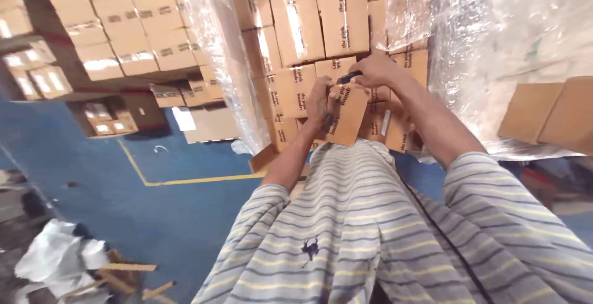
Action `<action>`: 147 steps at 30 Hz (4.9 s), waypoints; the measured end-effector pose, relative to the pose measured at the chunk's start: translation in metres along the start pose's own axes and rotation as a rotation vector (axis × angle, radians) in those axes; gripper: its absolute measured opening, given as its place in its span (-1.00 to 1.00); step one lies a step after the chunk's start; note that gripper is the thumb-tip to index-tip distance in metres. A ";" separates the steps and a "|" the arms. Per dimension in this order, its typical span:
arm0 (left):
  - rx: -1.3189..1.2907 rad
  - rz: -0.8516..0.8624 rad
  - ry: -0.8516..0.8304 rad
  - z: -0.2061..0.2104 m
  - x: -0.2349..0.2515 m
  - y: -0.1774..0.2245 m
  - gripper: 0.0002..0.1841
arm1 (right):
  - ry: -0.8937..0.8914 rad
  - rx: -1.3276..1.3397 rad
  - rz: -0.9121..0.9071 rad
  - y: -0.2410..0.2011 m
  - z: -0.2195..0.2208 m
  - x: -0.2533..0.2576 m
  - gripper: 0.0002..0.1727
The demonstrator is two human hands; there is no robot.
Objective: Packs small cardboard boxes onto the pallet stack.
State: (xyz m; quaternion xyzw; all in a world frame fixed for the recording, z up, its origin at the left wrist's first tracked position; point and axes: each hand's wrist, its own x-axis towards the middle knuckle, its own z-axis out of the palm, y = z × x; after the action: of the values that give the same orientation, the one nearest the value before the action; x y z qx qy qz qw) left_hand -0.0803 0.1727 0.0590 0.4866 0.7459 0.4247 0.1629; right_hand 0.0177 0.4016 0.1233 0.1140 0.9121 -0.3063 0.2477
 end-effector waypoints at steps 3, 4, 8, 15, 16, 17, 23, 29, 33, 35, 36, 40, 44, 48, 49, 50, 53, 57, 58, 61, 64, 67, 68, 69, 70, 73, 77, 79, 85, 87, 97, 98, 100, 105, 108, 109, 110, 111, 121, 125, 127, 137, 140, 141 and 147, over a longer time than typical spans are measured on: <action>0.017 -0.030 -0.034 -0.002 0.003 -0.002 -0.36 | -0.024 -0.072 0.001 -0.009 -0.009 0.004 -0.66; 0.031 -0.052 -0.047 -0.003 0.004 -0.001 -0.33 | -0.020 -0.104 -0.001 -0.012 -0.010 0.006 -0.67; 0.025 -0.075 -0.073 0.000 0.007 -0.002 -0.35 | -0.083 -0.256 -0.012 -0.010 -0.016 -0.002 -0.73; 0.128 -0.249 -0.207 -0.010 0.026 0.006 -0.49 | 0.054 0.029 0.404 0.005 -0.013 -0.084 -0.59; 0.129 -0.256 -0.205 -0.010 0.026 0.006 -0.49 | 0.102 0.208 0.417 -0.010 -0.001 -0.086 -0.56; 0.127 -0.253 -0.191 -0.008 0.027 0.006 -0.49 | 0.132 0.397 0.410 -0.028 0.011 -0.084 -0.55; 0.141 -0.251 -0.168 -0.004 0.021 0.007 -0.48 | 0.215 0.539 0.629 -0.087 0.062 -0.038 -0.51; 0.134 -0.271 -0.185 -0.006 0.019 0.012 -0.46 | 0.197 0.352 0.812 -0.127 0.044 -0.027 -0.55; 0.123 -0.300 -0.160 -0.009 0.020 0.010 -0.49 | -0.044 0.330 0.623 -0.144 0.061 -0.059 -0.58; 0.102 -0.366 -0.203 -0.014 0.026 0.012 -0.46 | -0.007 0.398 0.632 -0.147 0.084 -0.081 -0.56; 0.118 -0.409 -0.231 -0.015 0.030 0.016 -0.36 | 0.109 0.460 0.668 -0.144 0.092 -0.085 -0.54; 0.152 -0.523 -0.277 -0.016 0.037 0.023 -0.13 | 0.538 0.883 0.749 -0.116 0.125 -0.047 -0.46; -0.176 -0.475 -0.211 -0.033 0.033 -0.004 -0.48 | 0.585 0.839 0.740 -0.117 0.107 -0.020 -0.43; -0.235 -0.651 0.080 -0.036 0.018 -0.013 -0.60 | 0.658 0.949 0.496 -0.110 0.092 -0.010 -0.47; -0.195 -0.735 0.169 -0.036 0.017 -0.010 -0.60 | 0.717 1.053 0.467 -0.112 0.090 -0.016 -0.49; -0.173 -0.807 0.239 -0.037 0.016 -0.006 -0.58 | 0.782 1.138 0.474 -0.116 0.093 -0.029 -0.50; -0.101 -0.945 0.367 -0.033 0.018 0.002 -0.53 | 0.812 1.131 0.574 -0.115 0.133 -0.074 -0.54; -0.013 -0.969 0.382 -0.026 0.021 0.000 -0.52 | 0.681 1.082 0.677 -0.103 0.195 -0.084 -0.53; -0.014 -0.970 0.381 -0.026 0.021 0.001 -0.53 | 0.638 1.088 0.683 -0.103 0.199 -0.081 -0.52; -0.042 -0.974 0.403 -0.027 0.021 0.004 -0.55 | 0.589 1.080 0.711 -0.111 0.200 -0.077 -0.51; -0.043 -0.970 0.420 -0.024 0.023 0.005 -0.53 | 0.644 1.091 0.740 -0.109 0.204 -0.078 -0.52; -0.014 -0.961 0.429 -0.022 0.021 0.002 -0.54 | 0.560 1.046 0.691 -0.110 0.205 -0.081 -0.53; -0.014 -0.952 0.433 -0.022 0.021 0.002 -0.54 | 0.529 1.020 0.682 -0.113 0.204 -0.081 -0.54; -0.018 -0.944 0.443 -0.021 0.021 0.003 -0.54 | 0.488 0.991 0.667 -0.117 0.205 -0.082 -0.55; -0.024 -0.946 0.452 -0.021 0.020 0.006 -0.52 | 0.423 0.950 0.632 -0.121 0.207 -0.086 -0.55; -0.135 -1.117 0.324 -0.043 0.030 0.060 -0.55 | 0.248 0.803 0.542 -0.138 0.218 -0.108 -0.54; -0.392 -0.856 0.328 -0.046 0.010 0.014 -0.61 | 0.656 0.715 0.794 -0.134 0.194 -0.116 -0.21; -0.495 -0.685 0.321 -0.045 -0.010 -0.024 -0.58 | 0.699 0.544 0.725 -0.123 0.168 -0.096 0.03; -0.300 -0.626 -0.037 -0.070 -0.015 -0.011 -0.42 | 0.622 0.136 0.401 -0.083 0.132 -0.066 -0.33; -0.270 -0.650 -0.020 -0.067 -0.006 0.011 -0.48 | 0.703 0.130 0.373 -0.078 0.127 -0.084 -0.61; -0.250 -0.154 -0.441 0.036 0.023 0.187 -0.55 | 1.292 0.013 0.762 -0.098 0.204 -0.293 -0.54; -0.183 -0.136 -0.477 0.062 0.027 0.198 -0.53 | 1.272 0.022 0.816 -0.089 0.214 -0.303 -0.50; -0.135 -0.095 -0.480 0.121 0.019 0.197 -0.41 | 1.156 0.064 0.890 -0.066 0.242 -0.309 -0.40; -0.124 -0.141 -0.525 0.197 -0.028 0.146 0.13 | 0.851 0.357 0.903 -0.032 0.298 -0.295 -0.32; -0.148 -0.235 -0.597 0.172 -0.037 0.134 0.02 | 1.085 0.360 0.832 -0.038 0.298 -0.289 -0.39; -0.178 -0.247 -0.567 0.163 -0.040 0.123 -0.08 | 1.187 0.327 0.785 -0.042 0.290 -0.288 -0.35; -0.189 -0.243 -0.494 0.154 -0.041 0.110 -0.18 | 1.282 0.294 0.712 -0.045 0.278 -0.286 -0.33; -0.146 -0.250 -0.416 0.140 -0.039 0.096 -0.27 | 1.347 0.280 0.622 -0.049 0.263 -0.280 -0.36; 0.488 -0.672 -0.366 -0.057 0.038 -0.101 -0.02 | 0.256 0.918 0.583 -0.090 0.182 -0.074 -0.49; 0.540 -0.656 -0.327 -0.072 0.020 -0.115 0.05 | 0.187 0.986 0.636 -0.118 0.219 0.007 -0.39; 0.496 -0.633 -0.274 -0.073 0.022 -0.121 -0.03 | 0.239 0.952 0.637 -0.132 0.230 0.034 -0.36; 0.165 -0.712 -0.188 -0.095 -0.009 -0.106 -0.23 | 0.463 1.571 0.912 -0.169 0.225 0.087 -0.65; 0.207 -0.755 -0.174 -0.110 -0.035 -0.076 -0.24 | 0.432 1.519 0.933 -0.188 0.217 0.063 -0.61; 0.216 -0.798 -0.204 -0.115 -0.046 -0.062 -0.23 | 0.407 1.502 0.906 -0.196 0.220 0.046 -0.60; 0.263 -0.825 -0.374 -0.082 -0.123 -0.070 -0.14 | 0.076 1.172 0.877 -0.171 0.271 -0.028 -0.33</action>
State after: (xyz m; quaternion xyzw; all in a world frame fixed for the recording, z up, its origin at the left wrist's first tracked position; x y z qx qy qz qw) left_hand -0.1168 0.0154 0.0311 0.2340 0.8823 0.1316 0.3866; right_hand 0.0836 0.0990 0.0373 0.5931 0.4770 -0.6123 0.2141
